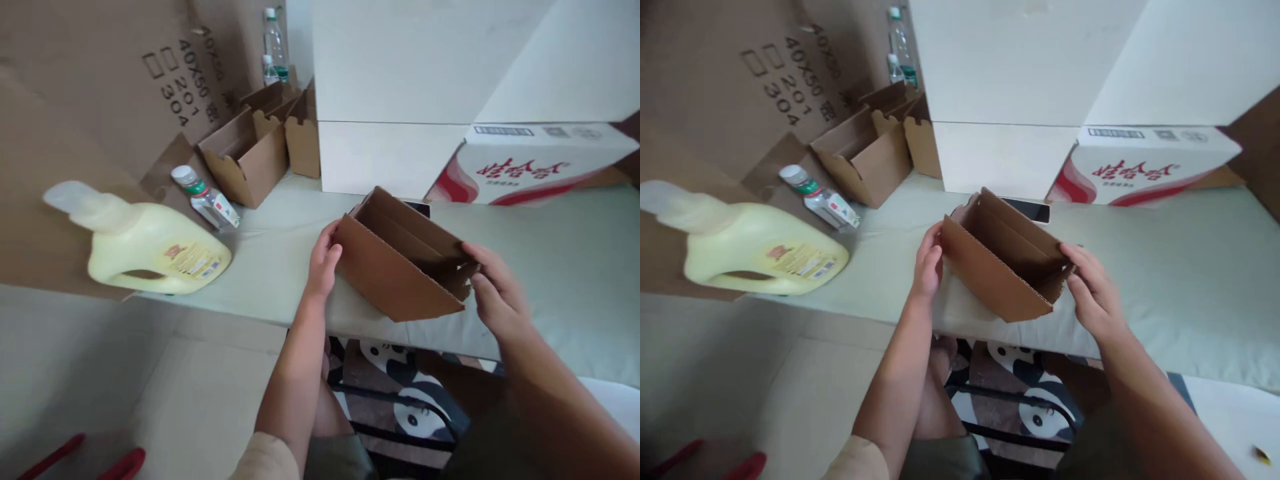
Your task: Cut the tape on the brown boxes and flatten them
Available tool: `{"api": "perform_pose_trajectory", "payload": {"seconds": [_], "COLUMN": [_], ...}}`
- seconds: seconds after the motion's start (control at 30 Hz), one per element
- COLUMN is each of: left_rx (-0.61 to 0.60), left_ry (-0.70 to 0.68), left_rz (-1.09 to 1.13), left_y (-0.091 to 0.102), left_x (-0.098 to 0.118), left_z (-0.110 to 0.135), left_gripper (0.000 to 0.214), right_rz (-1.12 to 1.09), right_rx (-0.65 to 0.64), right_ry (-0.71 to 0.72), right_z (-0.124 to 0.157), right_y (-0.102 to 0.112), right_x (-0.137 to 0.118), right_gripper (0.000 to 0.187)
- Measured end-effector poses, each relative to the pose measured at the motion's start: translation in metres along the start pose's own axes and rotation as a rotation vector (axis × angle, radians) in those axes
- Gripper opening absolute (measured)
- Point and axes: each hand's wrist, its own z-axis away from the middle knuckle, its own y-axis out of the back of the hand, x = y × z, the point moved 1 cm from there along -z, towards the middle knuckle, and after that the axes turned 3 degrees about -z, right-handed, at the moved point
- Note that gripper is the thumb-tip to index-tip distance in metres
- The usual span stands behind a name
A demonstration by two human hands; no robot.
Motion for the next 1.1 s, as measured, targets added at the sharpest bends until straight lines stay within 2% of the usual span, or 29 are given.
{"api": "perform_pose_trajectory", "payload": {"seconds": [0.1,0.2,0.23,0.27,0.33,0.4,0.47,0.57,0.67,0.73,0.8,0.87,0.93,1.03,1.1], "left_rx": [-0.029,-0.058,-0.051,-0.038,-0.009,0.017,0.039,0.080,0.128,0.064,-0.024,-0.046,-0.005,0.122,0.239], "left_ry": [-0.032,-0.112,-0.160,-0.203,-0.249,-0.228,-0.176,-0.083,-0.054,-0.046,-0.010,0.018,0.035,0.082,0.144], "left_rz": [-0.111,-0.261,-0.299,-0.331,-0.374,-0.398,-0.407,-0.367,-0.308,-0.344,-0.397,-0.405,-0.367,-0.256,-0.163], "left_y": [-0.013,-0.023,-0.025,-0.027,-0.031,-0.034,-0.039,-0.046,-0.049,-0.049,-0.048,-0.045,-0.039,-0.023,-0.011], "left_x": [-0.001,-0.005,-0.007,-0.009,-0.012,-0.014,-0.015,-0.015,-0.012,-0.009,-0.006,-0.004,-0.006,-0.014,-0.021], "left_z": [0.001,0.004,0.005,0.006,0.007,0.008,0.007,0.004,0.001,-0.001,-0.003,-0.005,-0.007,-0.013,-0.017], "left_gripper": [0.052,0.043,0.044,0.047,0.056,0.060,0.059,0.053,0.057,0.055,0.045,0.039,0.033,0.031,0.035], "right_rz": [-0.201,-0.459,-0.524,-0.566,-0.603,-0.622,-0.624,-0.558,-0.459,-0.436,-0.422,-0.392,-0.369,-0.379,-0.425], "right_rx": [0.109,0.209,0.227,0.226,0.192,0.145,0.131,0.125,0.064,0.031,0.019,0.020,0.046,0.115,0.054], "right_ry": [-0.173,-0.296,-0.334,-0.369,-0.412,-0.408,-0.366,-0.302,-0.267,-0.244,-0.225,-0.214,-0.240,-0.354,-0.435], "right_z": [0.002,0.001,0.001,0.002,0.004,0.007,0.009,0.013,0.017,0.020,0.022,0.023,0.023,0.024,0.028], "right_y": [-0.015,-0.025,-0.026,-0.025,-0.022,-0.018,-0.015,-0.013,-0.011,-0.010,-0.009,-0.009,-0.010,-0.016,-0.023], "right_x": [0.009,0.010,0.010,0.010,0.012,0.014,0.016,0.019,0.019,0.018,0.018,0.019,0.022,0.032,0.037], "right_gripper": [0.047,0.078,0.082,0.079,0.056,0.035,0.024,0.016,0.024,0.032,0.034,0.035,0.043,0.060,0.064]}}
